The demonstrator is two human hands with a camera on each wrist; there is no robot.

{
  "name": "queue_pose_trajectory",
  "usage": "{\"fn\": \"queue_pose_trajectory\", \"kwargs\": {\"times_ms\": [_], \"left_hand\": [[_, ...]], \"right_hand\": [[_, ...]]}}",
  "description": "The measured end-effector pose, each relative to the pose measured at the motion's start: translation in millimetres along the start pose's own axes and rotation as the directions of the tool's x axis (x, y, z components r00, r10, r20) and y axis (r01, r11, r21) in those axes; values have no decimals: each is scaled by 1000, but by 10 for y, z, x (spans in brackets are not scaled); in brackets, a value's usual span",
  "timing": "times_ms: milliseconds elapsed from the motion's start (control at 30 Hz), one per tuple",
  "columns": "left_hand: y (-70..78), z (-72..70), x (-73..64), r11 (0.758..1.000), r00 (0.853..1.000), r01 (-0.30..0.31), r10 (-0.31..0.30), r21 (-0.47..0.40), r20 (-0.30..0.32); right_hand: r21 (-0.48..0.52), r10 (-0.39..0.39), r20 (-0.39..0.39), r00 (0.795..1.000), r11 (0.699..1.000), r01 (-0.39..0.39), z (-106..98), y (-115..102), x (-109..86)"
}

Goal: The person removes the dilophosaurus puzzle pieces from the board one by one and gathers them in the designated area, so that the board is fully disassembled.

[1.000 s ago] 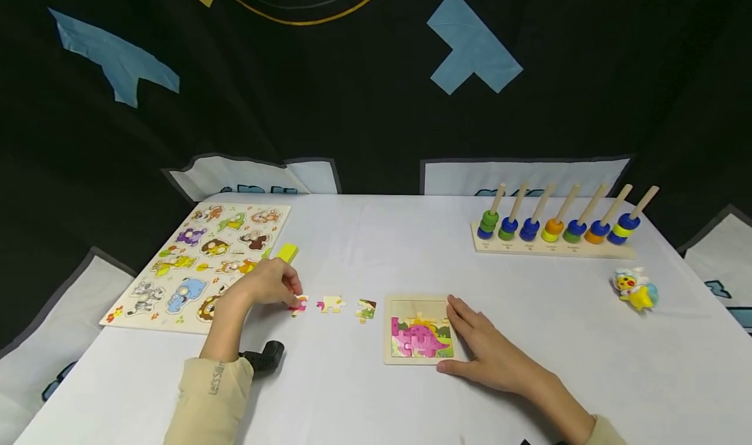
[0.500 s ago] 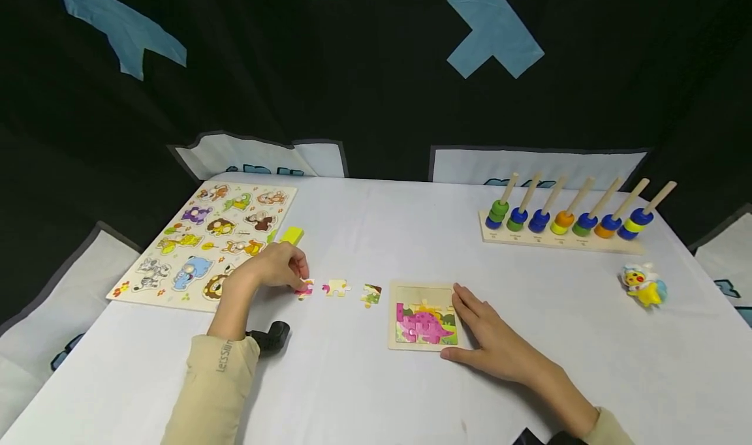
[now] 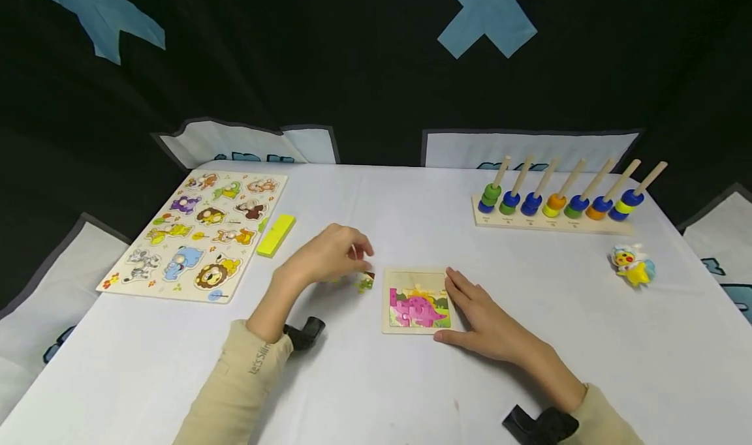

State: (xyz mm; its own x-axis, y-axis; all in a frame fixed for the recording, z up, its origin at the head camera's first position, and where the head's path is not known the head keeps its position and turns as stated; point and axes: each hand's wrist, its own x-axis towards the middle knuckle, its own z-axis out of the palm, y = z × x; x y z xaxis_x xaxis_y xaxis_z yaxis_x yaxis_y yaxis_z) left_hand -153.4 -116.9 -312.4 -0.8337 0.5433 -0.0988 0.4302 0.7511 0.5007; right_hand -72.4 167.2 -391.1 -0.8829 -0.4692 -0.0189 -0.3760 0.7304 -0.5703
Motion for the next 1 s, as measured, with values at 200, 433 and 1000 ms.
{"fn": "queue_pose_trajectory", "kwargs": {"times_ms": [200,433,1000], "left_hand": [[442,262,313,996,991,-78,73,43,113],[657,517,506,993,976,-67,47,93,210],[688,682,528,999,968,-30,22,29,251]], "right_hand": [[3,3,35,999,1000,-3,-8,-1,18],[19,-29,30,999,999,28,-31,-12,42],[6,-18,33,999,1000,17,-39,11,20]]}}
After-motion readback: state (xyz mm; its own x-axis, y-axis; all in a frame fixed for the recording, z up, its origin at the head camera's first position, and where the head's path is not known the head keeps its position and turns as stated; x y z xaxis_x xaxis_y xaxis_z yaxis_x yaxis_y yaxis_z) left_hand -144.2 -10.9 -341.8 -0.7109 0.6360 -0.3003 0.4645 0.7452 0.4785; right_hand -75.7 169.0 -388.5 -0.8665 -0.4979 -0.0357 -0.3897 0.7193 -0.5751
